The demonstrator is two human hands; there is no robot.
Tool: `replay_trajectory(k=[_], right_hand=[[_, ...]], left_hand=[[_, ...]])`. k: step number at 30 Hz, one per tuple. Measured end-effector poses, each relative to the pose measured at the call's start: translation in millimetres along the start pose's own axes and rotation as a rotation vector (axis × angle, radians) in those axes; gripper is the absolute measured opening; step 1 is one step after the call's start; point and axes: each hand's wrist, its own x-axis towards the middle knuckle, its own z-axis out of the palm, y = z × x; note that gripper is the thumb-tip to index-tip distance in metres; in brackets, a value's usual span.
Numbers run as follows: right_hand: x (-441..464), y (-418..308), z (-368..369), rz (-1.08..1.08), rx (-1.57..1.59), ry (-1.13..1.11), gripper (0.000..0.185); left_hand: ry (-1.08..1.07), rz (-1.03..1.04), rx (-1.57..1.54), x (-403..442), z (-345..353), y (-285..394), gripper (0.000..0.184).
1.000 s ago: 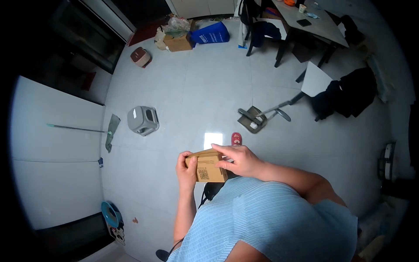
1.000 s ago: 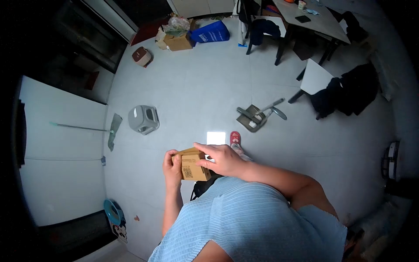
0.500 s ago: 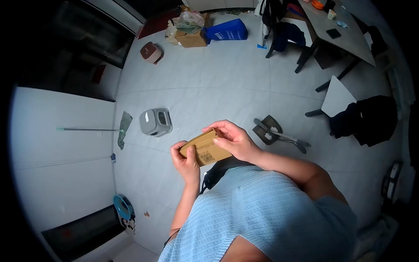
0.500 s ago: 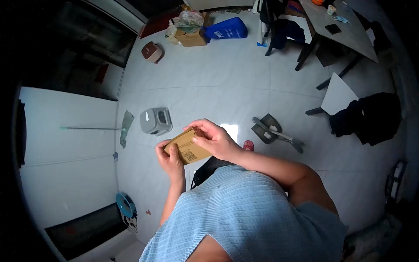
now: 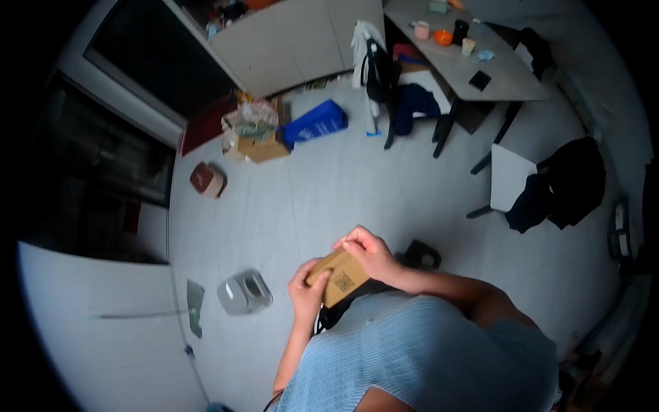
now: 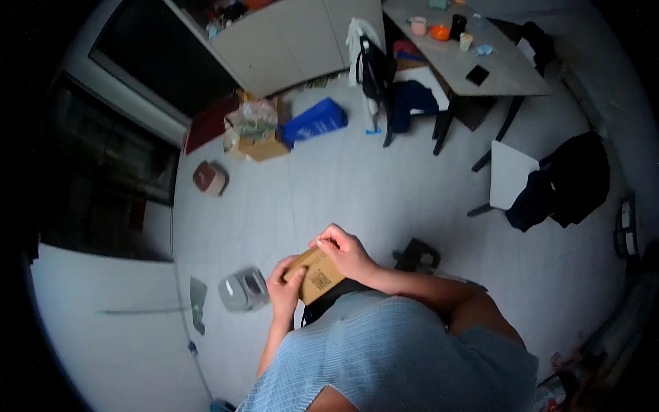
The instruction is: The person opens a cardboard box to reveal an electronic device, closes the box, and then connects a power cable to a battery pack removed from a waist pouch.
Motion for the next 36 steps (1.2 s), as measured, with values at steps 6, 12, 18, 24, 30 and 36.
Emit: replay_trajectory(k=[6,12,18,24,30,36], right_hand=[[110.6,-0.7,18.0,0.047,-0.397,0.023,0.017],[196.1,12.0,11.7,0.119,-0.319,0.058,0.013],[255.4,7.3,-46.3,0.114,-0.291,0.439,0.014],[341.1,15.4,-150.3,0.038,-0.217,0.545,0.014],[442.2,-12.1,-233.3,-0.215,-0.279,0.405,0.019],[491.0,-38.4,-327.3,0.023,-0.243,0.566,0.027]], left_hand=[[-0.122,0.101,0.074,120.2,-27.2,1.3,0.022],[-0.196,0.091,-0.098,220.5,-28.2,-13.6,0.013],[-0.447,0.087,-0.049,319.2,15.4,-9.3,0.027],[-1.026,-0.277,-0.141,433.3,81.5,-0.5,0.038],[-0.821,-0.205,-0.211,544.4,169.3,12.8,0.027],[-0.597,-0.128,-0.232,663.4,219.0,28.6,0.026]])
